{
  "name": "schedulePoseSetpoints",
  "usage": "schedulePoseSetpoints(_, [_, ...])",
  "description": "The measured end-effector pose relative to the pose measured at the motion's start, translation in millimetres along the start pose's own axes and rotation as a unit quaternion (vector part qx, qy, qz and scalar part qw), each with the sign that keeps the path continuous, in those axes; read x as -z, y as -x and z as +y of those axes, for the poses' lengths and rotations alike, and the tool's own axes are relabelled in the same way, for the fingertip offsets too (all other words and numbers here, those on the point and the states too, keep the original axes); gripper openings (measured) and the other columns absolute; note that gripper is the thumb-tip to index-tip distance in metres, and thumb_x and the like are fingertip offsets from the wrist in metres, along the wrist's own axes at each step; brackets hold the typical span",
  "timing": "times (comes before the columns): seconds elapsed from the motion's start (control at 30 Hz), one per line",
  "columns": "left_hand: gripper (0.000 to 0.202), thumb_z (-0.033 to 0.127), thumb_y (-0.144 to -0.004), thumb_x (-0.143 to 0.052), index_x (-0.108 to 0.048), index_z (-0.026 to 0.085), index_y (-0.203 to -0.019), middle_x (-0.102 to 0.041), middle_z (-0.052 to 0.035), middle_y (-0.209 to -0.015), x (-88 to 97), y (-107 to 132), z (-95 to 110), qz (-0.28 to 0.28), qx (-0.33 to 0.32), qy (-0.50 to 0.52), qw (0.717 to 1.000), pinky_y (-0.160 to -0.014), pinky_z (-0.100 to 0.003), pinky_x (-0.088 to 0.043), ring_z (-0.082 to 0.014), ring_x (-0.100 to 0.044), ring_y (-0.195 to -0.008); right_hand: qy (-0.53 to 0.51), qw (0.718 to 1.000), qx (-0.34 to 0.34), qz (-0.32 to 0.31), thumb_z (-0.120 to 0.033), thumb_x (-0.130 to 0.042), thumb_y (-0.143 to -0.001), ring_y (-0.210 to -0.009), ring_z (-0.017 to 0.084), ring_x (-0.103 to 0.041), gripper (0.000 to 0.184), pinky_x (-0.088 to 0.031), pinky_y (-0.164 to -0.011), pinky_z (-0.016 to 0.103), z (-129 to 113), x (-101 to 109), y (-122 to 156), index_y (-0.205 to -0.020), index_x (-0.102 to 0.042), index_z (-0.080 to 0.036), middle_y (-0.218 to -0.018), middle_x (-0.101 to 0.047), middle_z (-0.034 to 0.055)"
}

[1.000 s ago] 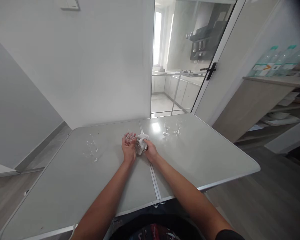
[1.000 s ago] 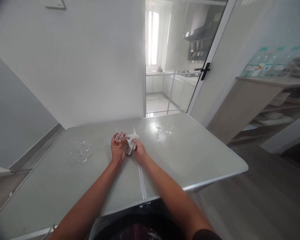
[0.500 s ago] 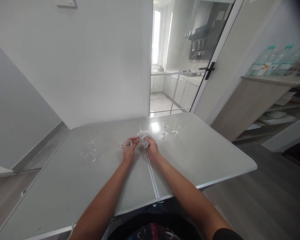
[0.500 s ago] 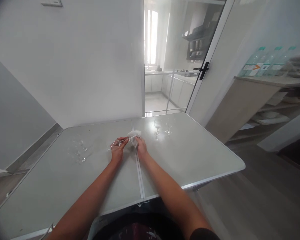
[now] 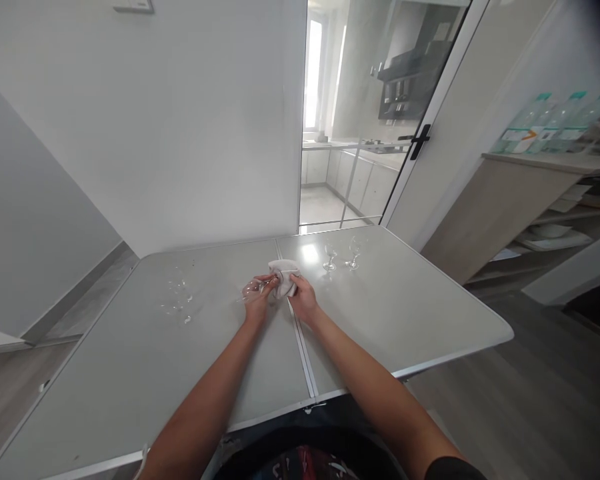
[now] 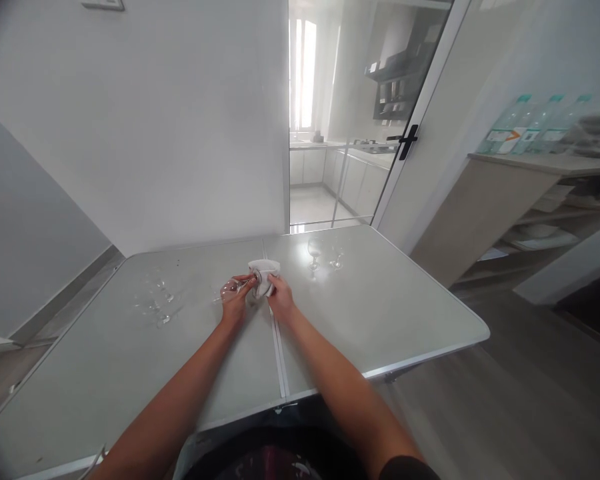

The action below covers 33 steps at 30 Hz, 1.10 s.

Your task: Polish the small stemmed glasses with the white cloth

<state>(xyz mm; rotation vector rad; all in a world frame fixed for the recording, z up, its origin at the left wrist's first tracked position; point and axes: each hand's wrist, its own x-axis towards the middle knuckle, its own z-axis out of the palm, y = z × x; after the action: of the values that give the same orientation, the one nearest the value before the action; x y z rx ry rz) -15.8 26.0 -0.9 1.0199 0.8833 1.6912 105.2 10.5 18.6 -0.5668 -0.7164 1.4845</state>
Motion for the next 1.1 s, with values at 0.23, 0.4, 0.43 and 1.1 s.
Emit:
schedulePoseSetpoints(0.23, [0.028,0.029,-0.065,-0.090,-0.074,0.018,-0.085,-0.076,-0.0064,-0.093,1.6,-4,-2,0.010,0.000,0.010,1.000,-0.090,-0.036,-0.053,-0.0201,-0.071,-0.091,0.019,1.000,0.009,0.000,-0.037,-0.069,-0.080,-0.101,0.024,-0.069,0.026,-0.053,-0.086,0.035,5,5,-1,-0.100,-0.071,-0.020,-0.101,-0.076,0.0055])
schedulePoseSetpoints(0.4, [0.028,0.028,-0.064,-0.091,-0.073,0.018,-0.084,-0.075,-0.0066,-0.091,0.4,-4,-2,0.012,-0.001,0.010,1.000,-0.089,-0.036,-0.053,-0.0198,-0.071,-0.089,0.039,0.999,-0.001,0.020,-0.036,-0.073,-0.073,-0.094,0.024,-0.069,0.026,-0.052,-0.083,0.032,9,7,-4,-0.094,-0.072,-0.019,-0.092,-0.076,0.0044])
schedulePoseSetpoints(0.43, [0.028,0.027,-0.064,-0.091,-0.073,0.018,-0.083,-0.075,-0.0065,-0.092,0.3,-3,-3,0.009,0.001,0.013,1.000,-0.090,-0.036,-0.053,-0.0196,-0.071,-0.090,0.040,0.999,0.010,0.022,-0.036,-0.073,-0.074,-0.095,0.023,-0.069,0.026,-0.052,-0.084,0.032,9,8,-5,-0.095,-0.073,-0.020,-0.092,-0.076,0.0041])
schedulePoseSetpoints(1.1, [0.027,0.028,-0.065,-0.089,-0.073,0.018,-0.084,-0.075,-0.0069,-0.094,2.2,-4,-5,0.023,-0.008,0.017,1.000,-0.091,-0.038,-0.052,-0.0205,-0.070,-0.092,0.080,0.994,0.052,0.046,-0.033,-0.072,-0.073,-0.082,0.019,-0.064,0.018,-0.047,-0.074,0.028,8,12,-3,-0.086,-0.073,-0.020,-0.080,-0.071,0.0010])
